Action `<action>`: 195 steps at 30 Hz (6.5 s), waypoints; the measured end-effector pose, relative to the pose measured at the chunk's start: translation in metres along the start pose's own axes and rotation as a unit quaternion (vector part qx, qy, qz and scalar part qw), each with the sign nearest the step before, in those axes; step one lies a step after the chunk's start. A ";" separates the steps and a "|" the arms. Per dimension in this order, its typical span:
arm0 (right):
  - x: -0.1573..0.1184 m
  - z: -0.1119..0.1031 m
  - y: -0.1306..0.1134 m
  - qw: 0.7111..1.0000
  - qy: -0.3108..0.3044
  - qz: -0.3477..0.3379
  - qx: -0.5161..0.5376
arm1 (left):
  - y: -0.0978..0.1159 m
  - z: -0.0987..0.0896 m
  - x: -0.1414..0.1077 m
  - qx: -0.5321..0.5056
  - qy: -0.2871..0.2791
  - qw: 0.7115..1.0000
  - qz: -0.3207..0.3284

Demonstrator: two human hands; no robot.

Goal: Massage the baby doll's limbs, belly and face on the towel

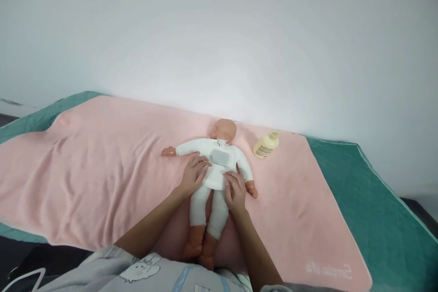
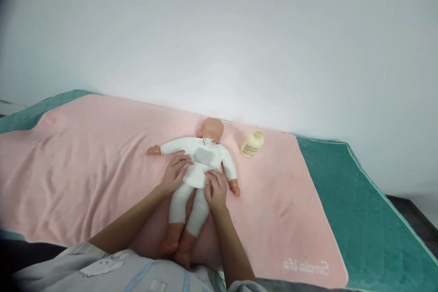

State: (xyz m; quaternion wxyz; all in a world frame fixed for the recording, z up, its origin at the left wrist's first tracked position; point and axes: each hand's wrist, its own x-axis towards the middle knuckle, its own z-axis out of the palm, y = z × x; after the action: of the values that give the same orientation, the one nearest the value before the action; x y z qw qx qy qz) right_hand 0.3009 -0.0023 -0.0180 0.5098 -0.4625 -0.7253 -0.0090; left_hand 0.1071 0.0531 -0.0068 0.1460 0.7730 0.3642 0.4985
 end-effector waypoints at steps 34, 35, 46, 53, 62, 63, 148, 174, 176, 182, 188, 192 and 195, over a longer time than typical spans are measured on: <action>-0.007 -0.003 -0.007 0.998 -0.053 0.029 0.006 | 0.001 -0.005 -0.029 -0.064 -0.066 0.996 0.019; -0.008 -0.003 -0.008 0.998 -0.053 0.034 0.006 | 0.000 -0.005 -0.029 -0.061 -0.067 0.996 0.014; -0.008 -0.004 -0.008 0.996 -0.068 0.062 0.018 | 0.000 -0.007 -0.033 -0.049 -0.076 0.996 -0.009; -0.006 -0.002 -0.008 0.994 -0.071 0.079 0.028 | 0.003 -0.009 -0.030 -0.040 -0.103 0.994 -0.011; -0.009 -0.002 -0.007 0.995 -0.063 0.070 0.014 | 0.003 -0.008 -0.031 -0.018 -0.099 0.995 0.004; -0.010 -0.002 -0.006 0.996 -0.065 0.066 0.010 | 0.004 -0.008 -0.030 -0.014 -0.101 0.995 0.009; 0.071 0.042 0.042 0.981 -0.124 0.130 -0.079 | -0.029 0.029 0.063 0.008 -0.155 0.988 0.013; 0.067 0.043 0.044 0.981 -0.127 0.121 -0.078 | -0.032 0.035 0.057 0.075 -0.098 0.992 -0.039; 0.066 0.043 0.045 0.981 -0.125 0.124 -0.081 | -0.032 0.035 0.057 0.075 -0.097 0.992 -0.037; 0.065 0.044 0.047 0.980 -0.131 0.122 -0.089 | -0.032 0.035 0.057 0.074 -0.095 0.992 -0.040; 0.067 0.044 0.045 0.979 -0.132 0.130 -0.085 | -0.031 0.035 0.057 0.068 -0.097 0.992 -0.042; 0.064 0.037 0.040 0.985 -0.099 0.138 -0.040 | -0.025 0.029 0.052 0.050 -0.078 0.995 -0.042; 0.050 0.025 0.033 0.989 -0.048 0.143 -0.003 | -0.016 0.019 0.038 0.015 -0.031 0.998 -0.056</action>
State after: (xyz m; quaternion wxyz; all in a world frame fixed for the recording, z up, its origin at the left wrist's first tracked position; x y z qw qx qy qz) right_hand 0.3024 0.0620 -0.0076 0.4692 -0.5632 -0.6750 0.0839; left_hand 0.1265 0.0932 0.0002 0.1734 0.7687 0.4101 0.4593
